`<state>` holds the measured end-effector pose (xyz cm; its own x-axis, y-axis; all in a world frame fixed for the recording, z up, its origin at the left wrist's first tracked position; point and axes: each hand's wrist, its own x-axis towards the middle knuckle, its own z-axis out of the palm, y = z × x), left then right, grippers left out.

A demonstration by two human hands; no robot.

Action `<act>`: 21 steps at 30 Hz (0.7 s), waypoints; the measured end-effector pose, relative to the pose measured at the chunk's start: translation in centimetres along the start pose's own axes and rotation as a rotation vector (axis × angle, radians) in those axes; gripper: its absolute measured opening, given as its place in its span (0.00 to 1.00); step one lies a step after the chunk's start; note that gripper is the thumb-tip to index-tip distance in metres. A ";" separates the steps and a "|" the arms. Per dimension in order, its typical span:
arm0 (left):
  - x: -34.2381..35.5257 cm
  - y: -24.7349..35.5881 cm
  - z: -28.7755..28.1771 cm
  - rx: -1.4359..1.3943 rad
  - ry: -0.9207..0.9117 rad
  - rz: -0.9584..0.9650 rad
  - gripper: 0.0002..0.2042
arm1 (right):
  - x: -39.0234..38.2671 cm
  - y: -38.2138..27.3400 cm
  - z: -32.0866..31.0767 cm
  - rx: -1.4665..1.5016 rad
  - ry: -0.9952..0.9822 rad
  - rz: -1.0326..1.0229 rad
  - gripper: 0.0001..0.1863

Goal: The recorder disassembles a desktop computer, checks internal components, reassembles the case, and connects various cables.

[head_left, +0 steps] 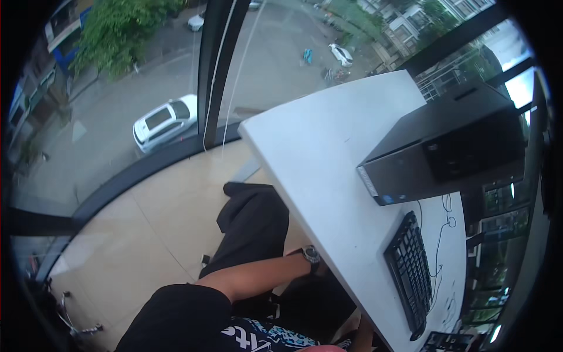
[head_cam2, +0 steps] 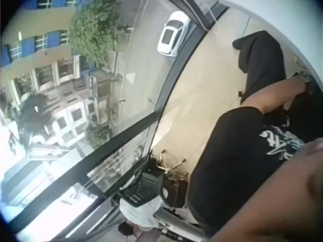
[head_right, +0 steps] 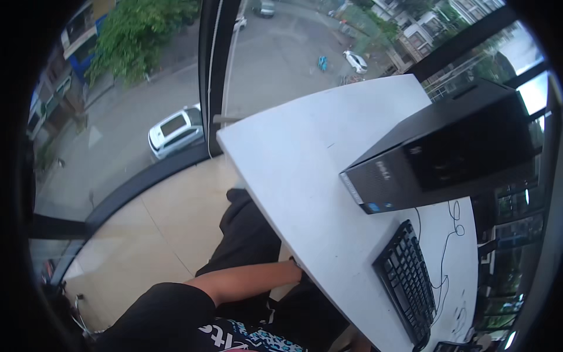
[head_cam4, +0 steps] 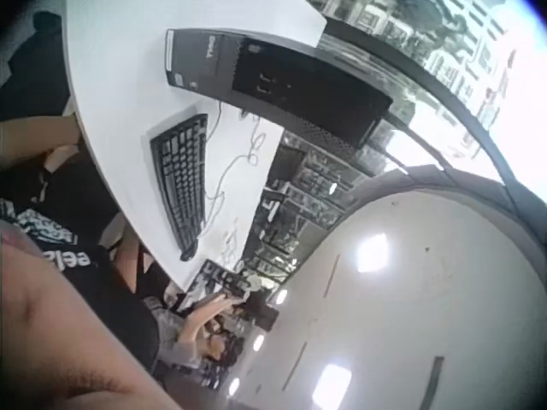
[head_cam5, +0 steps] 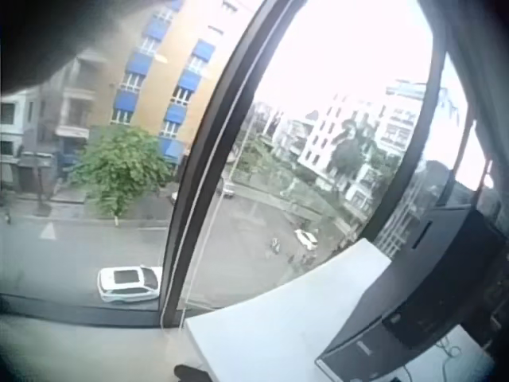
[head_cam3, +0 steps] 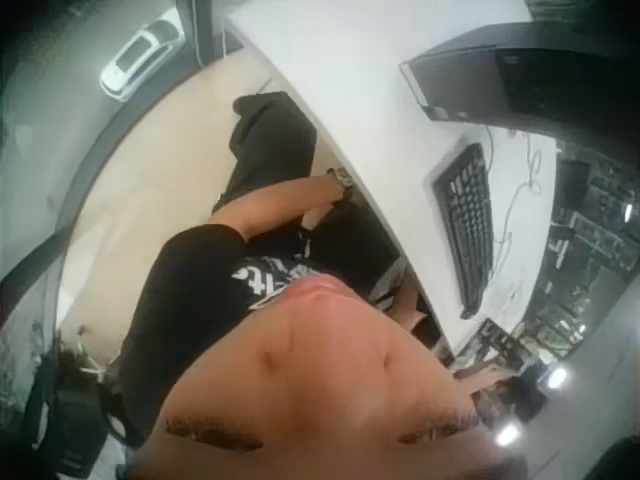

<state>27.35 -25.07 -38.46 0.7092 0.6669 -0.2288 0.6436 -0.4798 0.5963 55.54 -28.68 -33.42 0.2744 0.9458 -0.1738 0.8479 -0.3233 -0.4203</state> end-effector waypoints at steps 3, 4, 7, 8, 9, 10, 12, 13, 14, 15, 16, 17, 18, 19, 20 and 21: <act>0.8 1.3 2.4 0.077 0.077 0.127 0.20 | -2.1 1.0 0.4 0.061 0.019 0.046 0.18; 0.9 1.7 3.2 0.092 0.111 0.170 0.21 | -2.6 1.3 0.6 0.077 0.021 0.053 0.18; 0.3 2.8 4.6 0.069 0.285 0.378 0.21 | -4.5 2.0 1.1 0.130 0.033 0.076 0.18; -0.5 3.2 4.7 0.118 0.310 0.368 0.22 | -5.3 2.2 1.3 0.150 0.038 0.082 0.18; -1.2 3.6 4.3 0.023 0.296 0.396 0.22 | -5.7 2.4 1.5 0.169 0.042 0.078 0.18; -2.3 4.2 3.8 -0.155 0.222 0.392 0.25 | -6.1 2.6 1.6 0.191 0.051 0.070 0.18; -4.9 5.7 2.1 -0.321 0.121 0.382 0.29 | -6.3 3.0 1.6 0.233 0.074 0.051 0.18; -6.7 6.3 0.9 -0.225 0.115 0.332 0.29 | -6.4 3.3 1.5 0.254 0.077 0.036 0.18; -8.2 6.9 -0.6 -0.152 0.141 0.310 0.29 | -6.2 3.5 1.3 0.264 0.084 0.036 0.19; -9.6 7.9 -2.1 -0.212 0.116 0.324 0.28 | -6.1 3.8 1.0 0.276 0.084 0.034 0.19; -10.7 8.4 -3.8 -0.205 -0.006 0.321 0.26 | -5.9 4.0 0.7 0.285 0.084 0.032 0.19; -11.8 8.8 -5.6 -0.218 -0.105 0.340 0.25 | -5.9 4.1 0.4 0.289 0.080 0.034 0.19; -13.0 9.4 -6.9 -0.199 -0.105 0.344 0.25 | -5.8 4.2 0.2 0.295 0.076 0.031 0.19; -14.1 9.7 -8.2 -0.220 -0.069 0.399 0.25 | -5.7 4.2 0.0 0.299 0.070 0.027 0.19; -15.0 9.7 -9.5 -0.263 -0.044 0.453 0.25 | -5.7 4.2 -0.1 0.302 0.063 0.028 0.20; -15.8 9.8 -10.2 -0.247 -0.029 0.453 0.25 | -5.6 3.9 -0.1 0.304 0.052 0.026 0.20</act>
<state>19.49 -34.47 -21.14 0.9110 0.4055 0.0749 0.1856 -0.5654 0.8036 57.35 -35.29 -34.03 0.3235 0.9350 -0.1455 0.6677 -0.3345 -0.6650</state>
